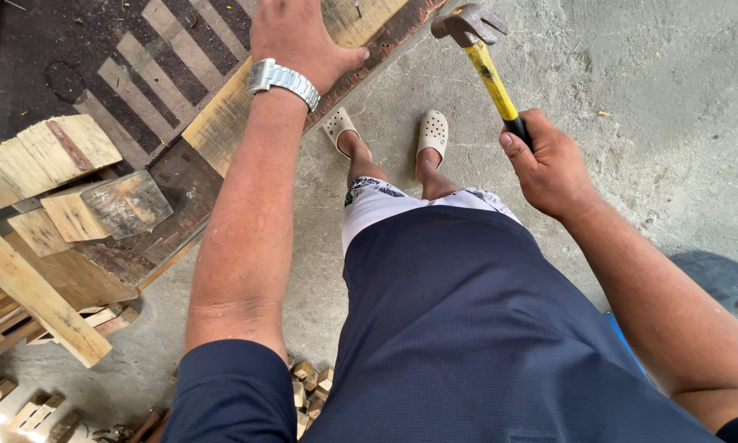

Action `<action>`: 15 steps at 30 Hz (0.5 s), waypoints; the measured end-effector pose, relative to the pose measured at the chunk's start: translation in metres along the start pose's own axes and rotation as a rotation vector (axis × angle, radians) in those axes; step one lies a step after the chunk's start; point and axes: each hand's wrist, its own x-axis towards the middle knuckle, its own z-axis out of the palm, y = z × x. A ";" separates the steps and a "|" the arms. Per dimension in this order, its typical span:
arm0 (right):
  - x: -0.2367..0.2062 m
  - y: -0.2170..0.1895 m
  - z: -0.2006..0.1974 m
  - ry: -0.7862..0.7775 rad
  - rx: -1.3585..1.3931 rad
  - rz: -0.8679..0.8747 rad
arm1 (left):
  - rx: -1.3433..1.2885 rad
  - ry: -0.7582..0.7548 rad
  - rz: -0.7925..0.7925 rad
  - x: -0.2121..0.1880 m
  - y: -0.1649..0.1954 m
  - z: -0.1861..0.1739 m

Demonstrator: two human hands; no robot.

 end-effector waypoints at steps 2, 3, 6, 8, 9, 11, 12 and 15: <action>0.001 0.000 0.001 -0.004 0.004 0.006 | -0.008 0.002 0.011 -0.002 -0.003 0.002; 0.001 -0.001 0.002 -0.005 0.007 0.007 | -0.008 0.018 0.023 -0.003 -0.005 0.003; 0.000 -0.009 0.003 0.009 -0.003 -0.051 | -0.021 0.067 0.045 -0.006 -0.008 0.003; 0.000 -0.019 0.002 0.020 -0.016 -0.083 | -0.039 0.097 0.049 -0.008 -0.010 0.002; 0.001 -0.025 0.001 0.026 -0.028 -0.100 | -0.008 0.114 0.058 -0.008 -0.011 0.001; 0.002 -0.039 -0.003 0.016 -0.035 -0.100 | 0.056 0.139 0.069 -0.009 -0.012 0.001; 0.003 -0.047 -0.006 0.011 -0.038 -0.101 | 0.067 0.174 0.086 -0.009 -0.013 0.001; 0.003 -0.067 -0.014 0.047 -0.031 -0.256 | 0.056 0.231 0.120 -0.011 -0.018 0.006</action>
